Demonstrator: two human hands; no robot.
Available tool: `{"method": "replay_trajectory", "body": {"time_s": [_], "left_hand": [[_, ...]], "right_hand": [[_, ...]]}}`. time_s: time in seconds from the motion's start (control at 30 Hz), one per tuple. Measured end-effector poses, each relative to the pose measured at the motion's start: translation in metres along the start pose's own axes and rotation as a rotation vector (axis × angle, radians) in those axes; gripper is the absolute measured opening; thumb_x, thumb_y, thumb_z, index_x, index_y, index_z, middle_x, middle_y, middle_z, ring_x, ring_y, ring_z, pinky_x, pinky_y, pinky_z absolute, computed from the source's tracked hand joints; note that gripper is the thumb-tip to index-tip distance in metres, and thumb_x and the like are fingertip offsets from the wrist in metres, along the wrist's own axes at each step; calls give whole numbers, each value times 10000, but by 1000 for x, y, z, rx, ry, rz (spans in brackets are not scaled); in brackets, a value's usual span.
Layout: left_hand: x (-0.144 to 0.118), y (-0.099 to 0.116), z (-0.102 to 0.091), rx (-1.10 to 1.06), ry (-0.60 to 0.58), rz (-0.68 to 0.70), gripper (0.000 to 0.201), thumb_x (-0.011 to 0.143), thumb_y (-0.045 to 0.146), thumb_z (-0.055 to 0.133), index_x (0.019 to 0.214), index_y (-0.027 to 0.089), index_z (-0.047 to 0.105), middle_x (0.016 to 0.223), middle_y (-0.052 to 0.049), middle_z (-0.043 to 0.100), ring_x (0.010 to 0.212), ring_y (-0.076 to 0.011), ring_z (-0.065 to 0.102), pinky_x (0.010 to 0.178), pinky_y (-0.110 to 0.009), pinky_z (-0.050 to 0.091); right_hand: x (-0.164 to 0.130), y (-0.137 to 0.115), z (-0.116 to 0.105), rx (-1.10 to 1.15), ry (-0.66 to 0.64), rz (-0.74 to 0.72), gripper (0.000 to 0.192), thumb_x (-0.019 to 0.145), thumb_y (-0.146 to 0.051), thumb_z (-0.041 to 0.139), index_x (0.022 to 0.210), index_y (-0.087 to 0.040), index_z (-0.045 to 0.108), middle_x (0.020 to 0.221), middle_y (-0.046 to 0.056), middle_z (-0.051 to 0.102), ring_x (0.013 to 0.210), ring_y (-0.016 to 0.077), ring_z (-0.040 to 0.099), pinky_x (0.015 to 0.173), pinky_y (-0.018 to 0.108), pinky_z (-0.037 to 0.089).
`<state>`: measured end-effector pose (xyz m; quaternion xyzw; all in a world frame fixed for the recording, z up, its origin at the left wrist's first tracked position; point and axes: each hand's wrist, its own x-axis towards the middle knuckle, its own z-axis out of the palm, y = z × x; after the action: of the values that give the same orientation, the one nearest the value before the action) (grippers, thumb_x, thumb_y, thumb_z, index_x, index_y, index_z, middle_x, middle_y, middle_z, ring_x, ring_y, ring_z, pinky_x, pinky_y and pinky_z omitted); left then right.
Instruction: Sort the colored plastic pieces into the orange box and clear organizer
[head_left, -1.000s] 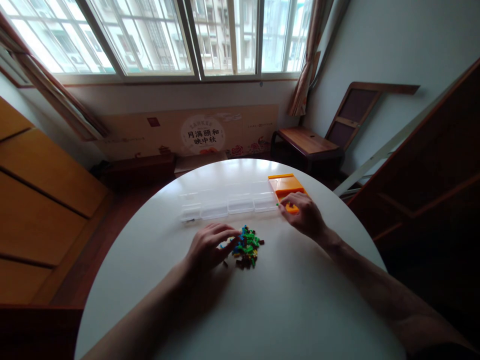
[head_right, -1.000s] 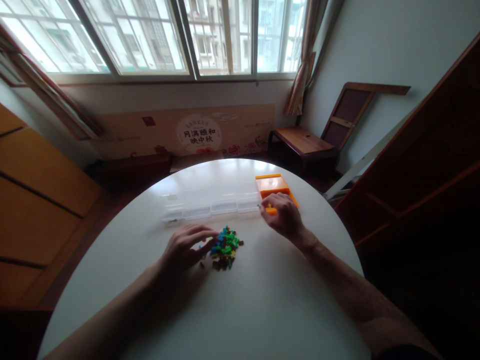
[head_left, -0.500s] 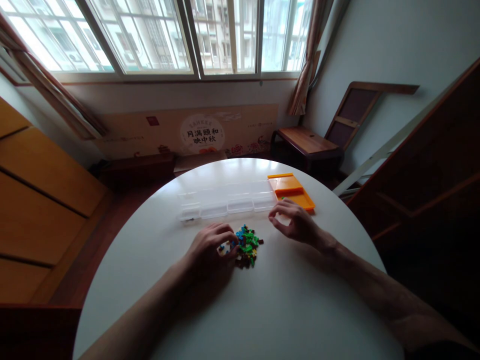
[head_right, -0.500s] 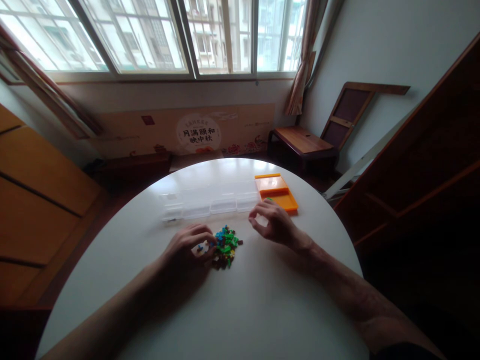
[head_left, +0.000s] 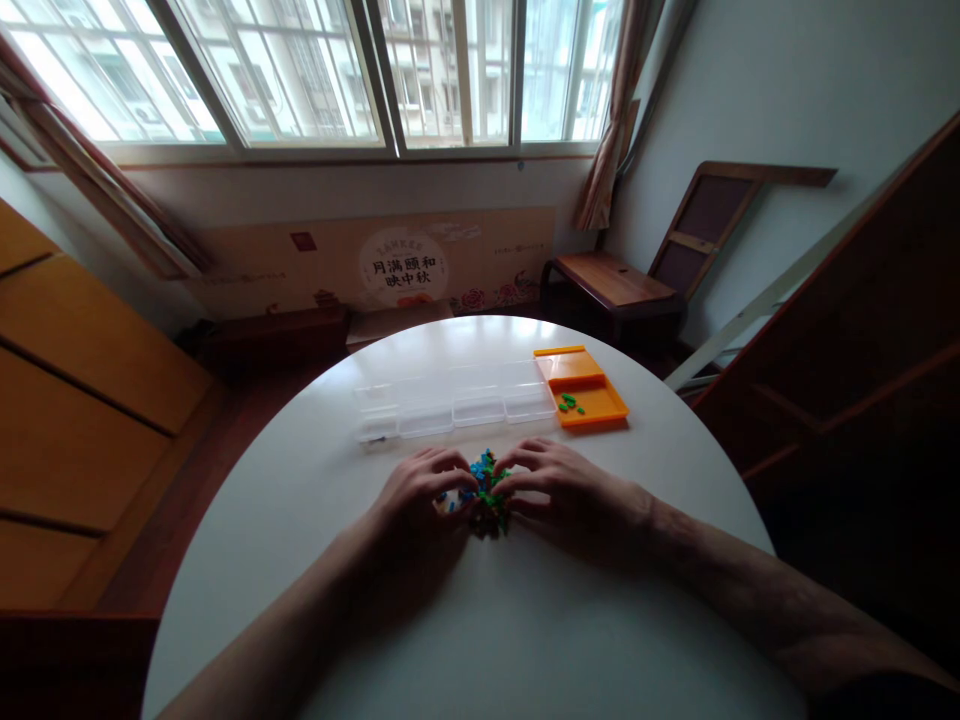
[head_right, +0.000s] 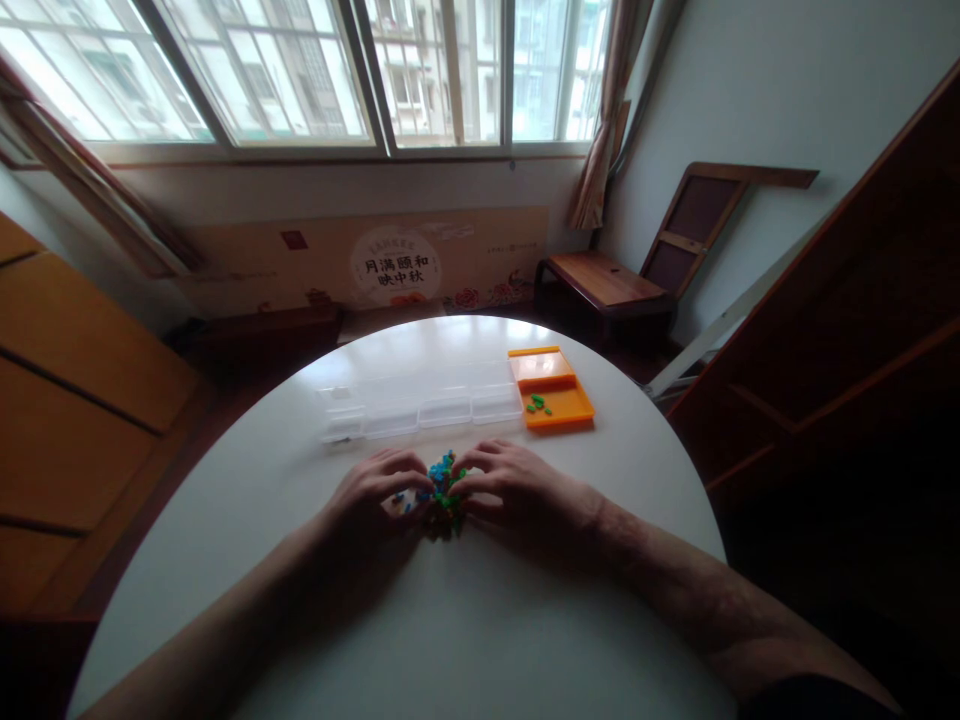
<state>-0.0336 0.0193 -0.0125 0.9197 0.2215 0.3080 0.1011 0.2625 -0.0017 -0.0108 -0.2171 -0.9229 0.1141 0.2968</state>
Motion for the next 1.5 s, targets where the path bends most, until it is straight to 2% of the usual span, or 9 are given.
{"method": "replay_trajectory", "body": {"time_s": [0.37, 0.57, 0.77, 0.93, 1.1, 1.23, 1.37, 1.5], "left_hand": [[2, -1, 1, 28, -3, 53, 77, 1056, 300, 744, 1029, 236, 777, 1024, -37, 793, 835, -159, 723, 783, -290, 551], [3, 2, 0, 28, 41, 23, 114, 1102, 300, 685, 1064, 206, 738, 1044, -60, 775, 873, -166, 720, 781, -278, 554], [7, 7, 5, 38, 100, 26, 90, 1096, 292, 698, 1074, 214, 737, 1035, -50, 782, 871, -164, 720, 790, -280, 552], [15, 15, 8, 50, 121, 89, 43, 1083, 242, 704, 1076, 218, 739, 1007, -38, 785, 859, -158, 722, 808, -287, 547], [16, 16, 6, 69, 136, 95, 20, 1067, 225, 721, 1075, 222, 739, 1005, -33, 790, 866, -159, 729, 813, -294, 552], [11, 13, 4, 44, 117, 56, 27, 1050, 229, 734, 1061, 231, 759, 1003, -42, 795, 864, -167, 736, 809, -297, 569], [3, 9, 3, -19, 51, 25, 57, 1008, 231, 749, 1050, 246, 785, 1034, -54, 798, 872, -175, 742, 787, -291, 585], [-1, 8, 4, -22, 11, 21, 75, 964, 243, 759, 1025, 258, 799, 1021, -51, 786, 870, -184, 734, 799, -313, 601]], "right_hand": [[1, 0, 1, 1, -9, 17, 128, 1091, -307, 720, 1205, -276, 767, 1292, 49, 784, 1137, 213, 697, 1038, 394, 589], [3, -1, -1, 31, -1, 33, 102, 1093, -310, 717, 1175, -256, 746, 1271, 58, 795, 1132, 207, 711, 1024, 391, 589], [4, 1, 4, 14, 97, 33, 250, 1050, -396, 775, 1227, -228, 721, 1212, 81, 812, 1064, 232, 727, 980, 408, 598], [6, 3, 8, -23, 131, 9, 119, 1082, -356, 736, 1081, -238, 753, 1087, 46, 834, 977, 207, 732, 932, 381, 583], [6, 3, 8, -62, 144, 23, 79, 1087, -292, 703, 1066, -242, 759, 1061, 46, 834, 962, 216, 722, 939, 398, 574], [0, 10, -5, -144, 233, 135, 56, 1065, -278, 722, 1051, -240, 761, 1054, 51, 825, 980, 239, 712, 945, 421, 566], [-14, 28, -24, -240, 356, 367, 60, 1048, -276, 720, 1025, -241, 764, 1041, 57, 813, 988, 264, 716, 967, 439, 563], [-32, 51, -37, -359, 421, 595, 67, 1008, -293, 730, 987, -238, 762, 1039, 72, 811, 1022, 309, 715, 977, 473, 561]]}}
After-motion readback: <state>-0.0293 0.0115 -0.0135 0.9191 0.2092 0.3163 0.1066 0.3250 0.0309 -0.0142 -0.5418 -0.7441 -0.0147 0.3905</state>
